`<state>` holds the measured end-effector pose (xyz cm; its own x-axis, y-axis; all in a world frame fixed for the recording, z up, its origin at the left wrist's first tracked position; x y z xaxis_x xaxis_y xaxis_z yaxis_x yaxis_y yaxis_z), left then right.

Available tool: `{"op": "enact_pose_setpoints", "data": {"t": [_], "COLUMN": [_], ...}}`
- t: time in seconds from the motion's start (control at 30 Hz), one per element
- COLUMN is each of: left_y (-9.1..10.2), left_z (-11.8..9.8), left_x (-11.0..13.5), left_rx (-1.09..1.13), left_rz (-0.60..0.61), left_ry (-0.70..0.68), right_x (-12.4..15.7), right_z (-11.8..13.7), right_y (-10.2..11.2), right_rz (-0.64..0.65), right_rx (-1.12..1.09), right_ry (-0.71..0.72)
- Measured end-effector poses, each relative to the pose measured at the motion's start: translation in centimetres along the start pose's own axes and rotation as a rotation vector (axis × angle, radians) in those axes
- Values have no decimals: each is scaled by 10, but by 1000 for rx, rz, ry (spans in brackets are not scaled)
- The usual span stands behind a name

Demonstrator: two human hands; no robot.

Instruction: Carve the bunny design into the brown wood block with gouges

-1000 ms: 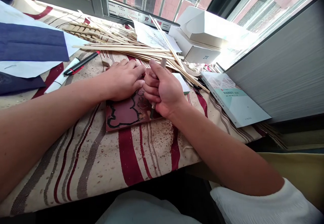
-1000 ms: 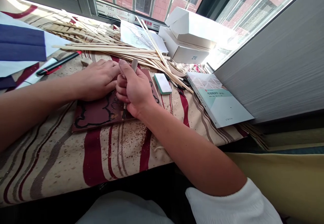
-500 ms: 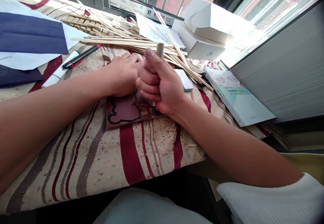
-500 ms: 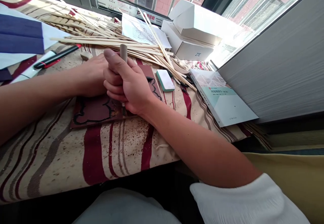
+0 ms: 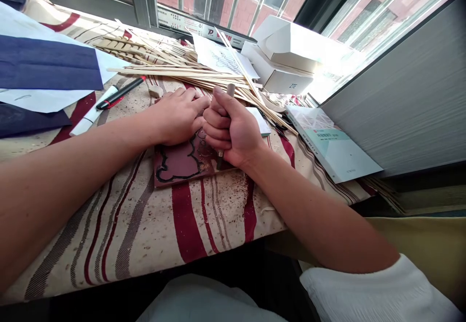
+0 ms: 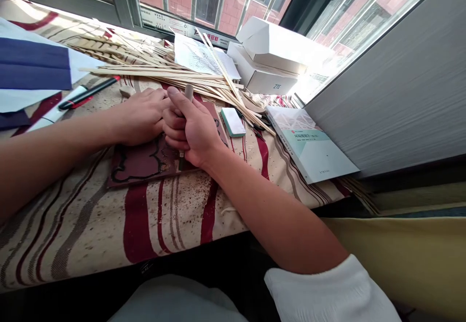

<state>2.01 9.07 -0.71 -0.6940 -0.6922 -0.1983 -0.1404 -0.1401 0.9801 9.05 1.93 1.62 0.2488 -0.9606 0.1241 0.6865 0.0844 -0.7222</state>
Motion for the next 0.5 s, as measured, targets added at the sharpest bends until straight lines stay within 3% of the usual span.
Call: {"op": "enact_pose_setpoints", "data": {"t": [0.27,0.5], "left_y": [0,1], "left_z": [5,4], "left_x": [2,2], "left_rx": [-11,-5], "left_rz": [-29,-19], "left_ry": [-3,3], "right_x": [3,8], "right_z": [1,4], "right_y": [7,10], "right_rz": [-222,-282], "right_rx": [28,67], "right_ry": [53,94]}}
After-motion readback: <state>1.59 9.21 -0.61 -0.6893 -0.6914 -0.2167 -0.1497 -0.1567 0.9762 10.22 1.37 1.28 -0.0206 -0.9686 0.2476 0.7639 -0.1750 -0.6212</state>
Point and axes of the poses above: each hand's wrist, its own x-axis away from the middle knuckle, its own y-axis out of the back of the hand, z = x × y, the point moved 9 cm from there along -x, towards the middle knuckle, and after that the axes turned 12 degrees about -x, right-handed, at the moved point
